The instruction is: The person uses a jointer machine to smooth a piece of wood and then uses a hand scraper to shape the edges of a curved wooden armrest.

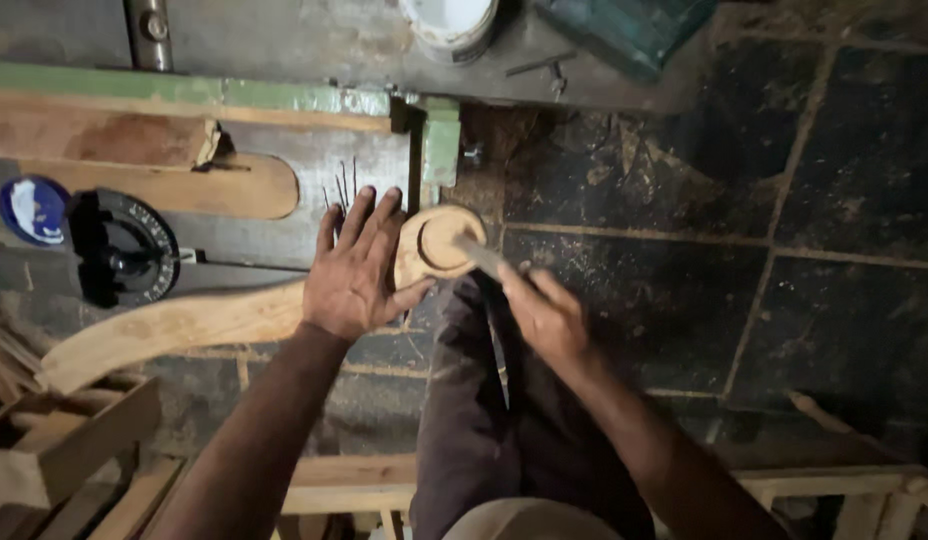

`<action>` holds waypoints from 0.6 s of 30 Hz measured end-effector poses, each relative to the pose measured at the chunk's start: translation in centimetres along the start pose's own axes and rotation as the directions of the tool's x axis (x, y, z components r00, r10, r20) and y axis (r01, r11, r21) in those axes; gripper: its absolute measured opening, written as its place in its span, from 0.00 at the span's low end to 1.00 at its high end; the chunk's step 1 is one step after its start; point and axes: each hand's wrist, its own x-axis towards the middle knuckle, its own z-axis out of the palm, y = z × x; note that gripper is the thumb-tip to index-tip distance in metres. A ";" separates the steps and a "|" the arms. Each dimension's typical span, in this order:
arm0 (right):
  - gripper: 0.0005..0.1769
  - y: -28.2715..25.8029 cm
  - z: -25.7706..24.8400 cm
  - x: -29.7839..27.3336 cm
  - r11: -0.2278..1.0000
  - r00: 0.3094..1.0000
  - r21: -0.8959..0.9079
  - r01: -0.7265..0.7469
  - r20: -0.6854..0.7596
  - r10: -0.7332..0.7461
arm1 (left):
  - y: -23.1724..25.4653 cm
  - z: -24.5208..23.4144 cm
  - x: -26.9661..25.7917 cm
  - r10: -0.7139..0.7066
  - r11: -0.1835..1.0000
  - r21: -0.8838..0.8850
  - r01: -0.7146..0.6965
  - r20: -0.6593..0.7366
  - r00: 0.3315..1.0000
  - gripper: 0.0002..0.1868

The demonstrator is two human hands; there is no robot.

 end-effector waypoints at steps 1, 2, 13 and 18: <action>0.21 0.5 0.3 0.9 0.996 0.995 0.004 -0.088 0.054 0.088 | 0.0 0.1 -0.1 0.000 1.000 -0.002 0.000 0.003 1.000 0.49; 0.22 0.9 0.4 1.6 0.984 0.979 0.000 -0.176 0.105 0.175 | -0.1 0.2 0.0 -0.007 1.000 0.001 0.007 0.013 1.000 0.49; 0.21 0.5 -0.4 2.9 1.000 0.998 0.024 0.001 0.062 -0.002 | 0.1 -0.4 -0.1 -0.022 0.998 -0.050 0.024 0.031 0.999 0.48; 0.21 -0.5 -1.4 1.7 0.996 0.998 -0.084 0.022 0.065 -0.017 | 0.1 -0.5 0.2 0.006 1.000 -0.006 -0.006 -0.003 1.000 0.50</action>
